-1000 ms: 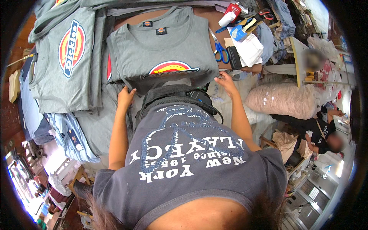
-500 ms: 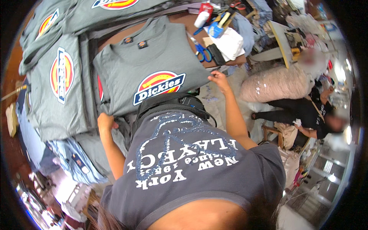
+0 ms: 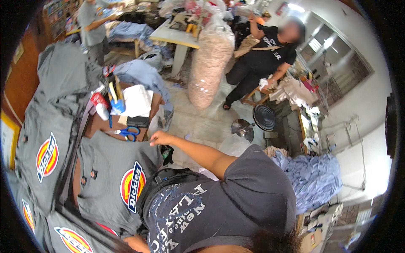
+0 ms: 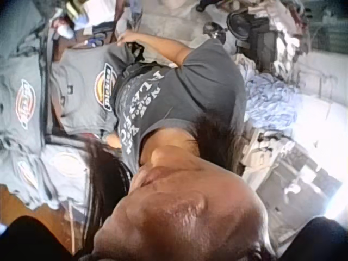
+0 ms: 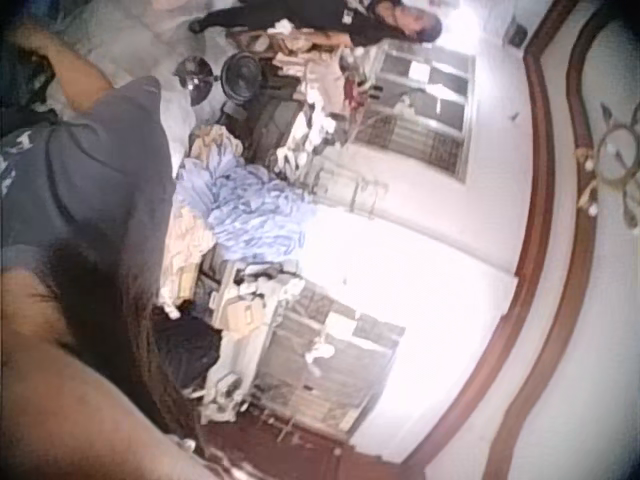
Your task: The person folds shirts by hand, aligning the logos, smoothing the fabric, and using shears to trim loose threads before stacking the finished garments.
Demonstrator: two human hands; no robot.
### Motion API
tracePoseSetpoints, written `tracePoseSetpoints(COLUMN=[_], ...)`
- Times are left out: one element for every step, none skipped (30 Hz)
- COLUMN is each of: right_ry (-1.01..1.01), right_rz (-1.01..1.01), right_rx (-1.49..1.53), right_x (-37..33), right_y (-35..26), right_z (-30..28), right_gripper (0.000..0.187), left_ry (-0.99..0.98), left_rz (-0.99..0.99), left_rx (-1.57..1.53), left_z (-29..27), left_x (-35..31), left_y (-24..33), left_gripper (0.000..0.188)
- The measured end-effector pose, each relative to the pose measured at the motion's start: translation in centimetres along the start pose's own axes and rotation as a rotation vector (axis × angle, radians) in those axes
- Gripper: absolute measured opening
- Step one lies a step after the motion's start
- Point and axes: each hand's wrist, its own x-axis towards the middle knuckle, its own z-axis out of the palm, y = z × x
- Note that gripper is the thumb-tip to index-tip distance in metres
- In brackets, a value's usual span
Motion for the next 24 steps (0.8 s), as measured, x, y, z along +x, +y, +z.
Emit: tracePoseSetpoints(right_ry=[0.018, 0.048, 0.03, 0.049, 0.067, 0.079, 0.12, 0.152, 0.181, 0.211, 0.15, 0.283, 0.413, 0.54, 0.447, 0.35, 0.296, 0.238, 0.094, 0.063, 0.034, 0.004, -0.039, -0.043], right_rz=[0.011, 0.034, 0.052, 0.061, 0.07, 0.08, 0.066, 0.07, 0.068, 0.067, 0.176, 0.004, -0.169, -0.345, -0.428, -0.512, -0.668, -0.819, -0.785, -0.756, -0.734, -0.714, -0.64, -0.624], right_rx=[0.023, 0.054, 0.09, 0.099, 0.108, 0.122, 0.097, 0.052, 0.002, -0.049, -0.027, -0.138, -0.251, -0.362, -0.374, -0.386, -0.439, -0.496, -0.629, -0.691, -0.753, -0.815, -0.85, -0.862], right_x=[0.2, -0.4, -0.6, -0.8, -0.9, -1.0, -1.0, -1.1, -1.0, -1.1, -1.3, -1.5, -1.7, -1.8, -1.8, -1.8, -1.5, -1.3, -0.8, -0.1, 0.7, 1.4, 2.6, 3.6], right_y=[0.1, 0.6, 0.1, -0.3, -0.7, -0.9, -1.1, -1.2, -1.5, -1.8, -4.1, -4.6, -4.9, -5.3, -6.7, -8.1, -9.3, -9.7, -9.7, -9.8, -10.2, -10.5, -11.1, -12.1], right_z=[0.7, 0.7, 0.9, 0.8, 0.8, 1.1, 1.0, 0.9, 0.6, 0.3, 0.3, 0.5, 1.0, 1.6, 2.4, 3.4, 4.8, 6.3, 7.9, 9.0, 9.9, 10.9, 11.5, 11.7], right_gripper=[0.037, 0.037, 0.038, 0.035, 0.032, 0.029, 0.028, 0.028, 0.027, 0.027, 0.023, 0.022, 0.02, 0.019, 0.019, 0.02, 0.022, 0.024, 0.042, 0.046, 0.05, 0.055, 0.058, 0.058], left_ry=[0.026, 0.046, 0.132, 0.216, 0.329, 0.445, 0.56, 0.516, 0.475, 0.434, 0.417, 0.414, 0.41, 0.408, 0.412, 0.416, 0.42, 0.423, 0.425, 0.429, 0.41, 0.386, 0.402, 0.42], left_rz=[0.008, 0.03, 0.188, 0.344, 0.42, 0.49, 0.56, 0.507, 0.448, 0.388, 0.357, 0.35, 0.341, 0.329, 0.317, 0.301, 0.284, 0.29, 0.291, 0.273, 0.271, 0.281, 0.288, 0.293], left_rx=[0.018, 0.046, -0.014, -0.076, -0.022, 0.037, 0.095, 0.168, 0.234, 0.298, 0.294, 0.294, 0.293, 0.293, 0.297, 0.301, 0.307, 0.308, 0.31, 0.313, 0.322, 0.317, 0.305, 0.29], left_z=[0.3, 0.8, 1.4, 2.2, 2.9, 3.3, 3.7, 4.2, 4.6, 4.8, 4.4, 4.4, 4.4, 4.5, 4.4, 4.4, 4.1, 3.9, 3.6, 3.1, 2.6, 2.0, 1.5, 1.2], left_x=[0.2, 0.8, 1.6, 2.6, 3.5, 4.3, 5.1, 6.2, 7.3, 8.3, 9.0, 9.3, 9.5, 9.8, 10.2, 10.5, 10.9, 11.0, 11.3, 11.5, 11.9, 12.2, 12.5, 13.1], left_y=[0.4, 1.3, 2.0, 3.1, 4.1, 5.0, 5.6, 5.6, 5.5, 5.2, 4.8, 4.9, 5.1, 5.2, 5.3, 5.4, 5.3, 5.7, 6.2, 6.3, 6.9, 7.3, 7.5, 7.7], left_gripper=[0.031, 0.034, 0.031, 0.029, 0.034, 0.039, 0.044, 0.048, 0.052, 0.056, 0.059, 0.058, 0.058, 0.058, 0.057, 0.057, 0.057, 0.056, 0.056, 0.055, 0.054, 0.054, 0.054, 0.054])
